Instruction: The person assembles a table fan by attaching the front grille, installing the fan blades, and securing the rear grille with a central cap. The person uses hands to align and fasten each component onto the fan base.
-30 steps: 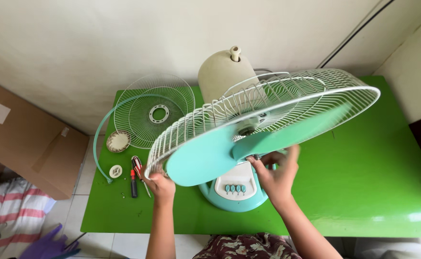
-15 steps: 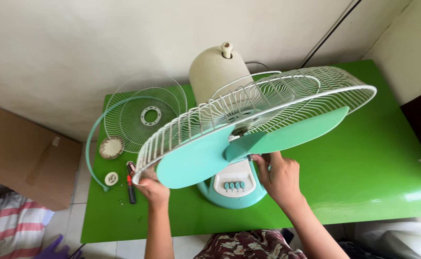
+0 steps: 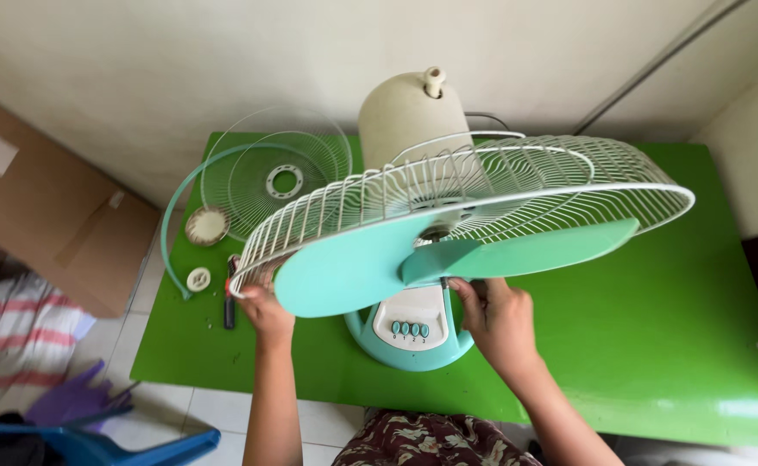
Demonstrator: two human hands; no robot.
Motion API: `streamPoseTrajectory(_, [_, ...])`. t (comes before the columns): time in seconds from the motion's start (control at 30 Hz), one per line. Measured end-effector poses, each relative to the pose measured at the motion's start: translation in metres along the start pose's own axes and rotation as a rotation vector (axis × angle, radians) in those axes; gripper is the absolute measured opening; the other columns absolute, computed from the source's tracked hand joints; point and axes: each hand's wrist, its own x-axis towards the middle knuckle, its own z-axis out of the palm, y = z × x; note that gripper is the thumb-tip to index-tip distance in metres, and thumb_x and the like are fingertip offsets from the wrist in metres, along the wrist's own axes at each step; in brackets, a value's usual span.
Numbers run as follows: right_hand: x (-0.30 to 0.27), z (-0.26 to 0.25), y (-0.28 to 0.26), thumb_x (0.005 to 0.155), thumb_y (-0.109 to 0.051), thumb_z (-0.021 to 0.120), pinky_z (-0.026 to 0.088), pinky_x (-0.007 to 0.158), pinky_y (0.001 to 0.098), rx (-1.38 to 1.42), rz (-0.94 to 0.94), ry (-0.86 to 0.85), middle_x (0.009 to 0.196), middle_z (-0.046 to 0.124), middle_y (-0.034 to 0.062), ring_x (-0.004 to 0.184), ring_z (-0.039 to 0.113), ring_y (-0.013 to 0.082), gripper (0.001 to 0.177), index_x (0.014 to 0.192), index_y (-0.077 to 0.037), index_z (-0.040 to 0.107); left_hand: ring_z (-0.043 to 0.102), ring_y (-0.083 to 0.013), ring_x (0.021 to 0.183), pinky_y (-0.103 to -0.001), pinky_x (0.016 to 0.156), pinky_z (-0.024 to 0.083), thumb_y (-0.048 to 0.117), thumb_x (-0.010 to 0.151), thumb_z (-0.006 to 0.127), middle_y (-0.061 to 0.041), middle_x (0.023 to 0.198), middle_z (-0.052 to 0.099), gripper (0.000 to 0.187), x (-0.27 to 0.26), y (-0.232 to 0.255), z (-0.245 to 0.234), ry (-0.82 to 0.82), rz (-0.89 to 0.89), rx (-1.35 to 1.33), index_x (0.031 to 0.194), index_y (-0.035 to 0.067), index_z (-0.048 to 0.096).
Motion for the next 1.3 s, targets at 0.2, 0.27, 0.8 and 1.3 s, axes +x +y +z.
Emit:
streamPoseTrajectory(0.2, [-0.007, 0.025, -0.003, 0.109, -0.019, 0.05, 0.048, 0.041, 0.0286, 0.691, 0.309, -0.239, 0.056, 0.058, 0.0127, 0.041, 0.058, 0.0143, 0.021, 0.118, -0.001, 0.049, 0.062, -0.0274, 0.123, -0.042, 0.105, 0.052, 0.069, 0.106, 0.034, -0.021, 0.146, 0.05, 0.086, 0.009, 0.074, 0.038, 0.117, 0.082, 0.191, 0.15, -0.004, 0.036])
streamPoseTrajectory(0.27, [-0.003, 0.014, 0.001, 0.111, -0.02, 0.047, 0.051, 0.044, 0.0267, 0.731, 0.286, -0.308, 0.059, 0.062, 0.0137, 0.043, 0.061, 0.0144, 0.023, 0.124, -0.001, 0.047, 0.057, -0.0285, 0.13, -0.044, 0.107, 0.054, 0.067, 0.107, 0.036, -0.02, 0.155, 0.04, 0.081, 0.011, 0.117, 0.06, 0.163, 0.21, 0.273, 0.153, 0.0, 0.03])
streamPoseTrajectory(0.8, [0.041, -0.084, 0.066, 0.096, -0.006, 0.065, 0.048, 0.058, 0.0227, 0.234, -0.568, 0.431, 0.119, 0.05, 0.0196, 0.077, 0.057, 0.0127, 0.043, 0.128, 0.006, 0.038, 0.029, -0.0421, 0.145, -0.059, 0.118, 0.018, 0.058, 0.098, 0.056, -0.02, 0.155, 0.035, 0.068, -0.07, 0.159, 0.205, 0.023, 0.303, 0.897, 0.145, 0.009, 0.051])
streamPoseTrajectory(1.3, [-0.021, -0.072, 0.1, 0.087, -0.01, 0.074, 0.057, 0.069, 0.0315, -0.099, -0.621, -0.117, 0.102, 0.076, 0.0023, 0.079, 0.073, 0.018, 0.017, 0.104, -0.011, 0.073, 0.038, -0.0276, 0.139, -0.055, 0.118, 0.019, 0.049, 0.094, 0.066, -0.002, 0.142, 0.044, 0.038, -0.095, 0.145, 0.199, 0.165, 0.635, 0.991, 0.126, 0.03, 0.065])
